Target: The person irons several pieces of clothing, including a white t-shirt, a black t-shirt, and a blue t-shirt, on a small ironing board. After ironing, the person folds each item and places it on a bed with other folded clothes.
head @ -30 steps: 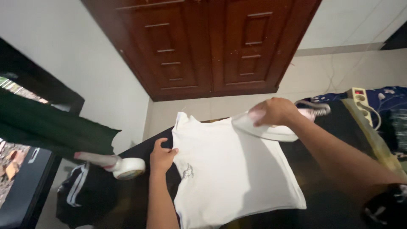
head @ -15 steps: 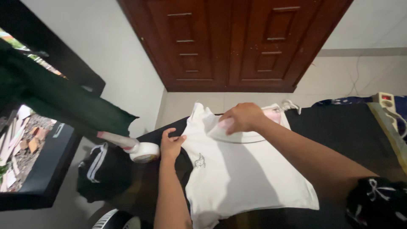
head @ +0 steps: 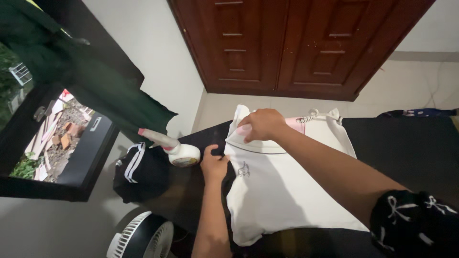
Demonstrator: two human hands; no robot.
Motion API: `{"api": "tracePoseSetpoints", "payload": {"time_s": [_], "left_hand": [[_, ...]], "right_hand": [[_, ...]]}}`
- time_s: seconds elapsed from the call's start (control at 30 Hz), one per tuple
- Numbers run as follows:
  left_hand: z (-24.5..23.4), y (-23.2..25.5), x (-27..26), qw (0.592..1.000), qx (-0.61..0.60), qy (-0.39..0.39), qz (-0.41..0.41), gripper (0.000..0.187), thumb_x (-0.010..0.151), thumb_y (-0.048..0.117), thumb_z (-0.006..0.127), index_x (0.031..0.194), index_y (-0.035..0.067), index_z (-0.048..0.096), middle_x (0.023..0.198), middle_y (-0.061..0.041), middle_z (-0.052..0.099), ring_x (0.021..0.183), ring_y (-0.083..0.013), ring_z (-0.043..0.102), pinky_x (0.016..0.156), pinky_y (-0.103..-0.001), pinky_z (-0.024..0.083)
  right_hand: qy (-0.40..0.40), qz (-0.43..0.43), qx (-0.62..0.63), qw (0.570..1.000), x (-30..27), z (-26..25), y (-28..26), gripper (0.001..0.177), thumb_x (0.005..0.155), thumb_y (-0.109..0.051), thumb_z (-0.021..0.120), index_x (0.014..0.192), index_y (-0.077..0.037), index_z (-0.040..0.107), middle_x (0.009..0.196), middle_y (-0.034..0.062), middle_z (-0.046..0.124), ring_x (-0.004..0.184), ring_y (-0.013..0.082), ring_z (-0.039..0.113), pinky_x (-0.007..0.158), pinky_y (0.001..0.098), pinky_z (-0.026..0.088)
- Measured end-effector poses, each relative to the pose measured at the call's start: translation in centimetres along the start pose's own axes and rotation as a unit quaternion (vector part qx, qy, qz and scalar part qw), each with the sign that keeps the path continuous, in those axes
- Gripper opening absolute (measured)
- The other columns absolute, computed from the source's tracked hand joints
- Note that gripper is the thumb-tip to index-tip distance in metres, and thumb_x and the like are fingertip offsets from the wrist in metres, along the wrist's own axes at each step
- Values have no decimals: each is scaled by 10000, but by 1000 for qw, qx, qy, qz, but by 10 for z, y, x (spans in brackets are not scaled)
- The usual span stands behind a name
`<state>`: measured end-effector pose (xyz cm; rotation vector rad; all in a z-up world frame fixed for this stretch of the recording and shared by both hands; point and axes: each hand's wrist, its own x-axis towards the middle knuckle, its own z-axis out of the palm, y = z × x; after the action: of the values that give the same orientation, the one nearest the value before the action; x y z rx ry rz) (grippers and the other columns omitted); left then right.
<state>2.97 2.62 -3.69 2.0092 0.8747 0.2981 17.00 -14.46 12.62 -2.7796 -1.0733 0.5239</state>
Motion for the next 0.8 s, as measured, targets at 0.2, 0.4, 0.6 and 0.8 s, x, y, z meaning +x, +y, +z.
{"api": "tracePoseSetpoints", "payload": {"time_s": [0.2,0.4,0.6,0.8], "left_hand": [[5,-12,8,998,-54,11,7,549,711,130,876,1194,94,616,904,-128,789,866,-265,765,840,-371,582],[-21,25,-29,996,40,-72,27,669,791,264,825,1385,149,541,927,-149,793,953,-294,745,900,-399,558],[-41,24,-39,970,127,-200,51,1033,641,210,970,1476,168,364,1111,-180,670,1067,-335,678,938,-409,535],[-54,-7,-48,982,-12,-187,-27,816,766,69,819,1464,187,414,894,-116,795,762,-212,729,755,-372,576]], "right_hand": [[-25,37,12,999,-38,10,22,613,657,-465,866,1251,-414,720,1144,7,753,1095,237,686,925,402,544],[-67,209,-9,976,-121,6,85,644,725,-549,827,1338,-464,649,1147,16,770,1080,214,726,945,383,583],[-28,180,13,983,-135,3,106,645,667,-500,875,1287,-429,713,1170,24,763,1090,247,706,980,404,541],[-26,24,4,999,-96,34,11,601,639,-456,871,1221,-389,735,1130,8,771,1061,229,709,928,410,545]]}}
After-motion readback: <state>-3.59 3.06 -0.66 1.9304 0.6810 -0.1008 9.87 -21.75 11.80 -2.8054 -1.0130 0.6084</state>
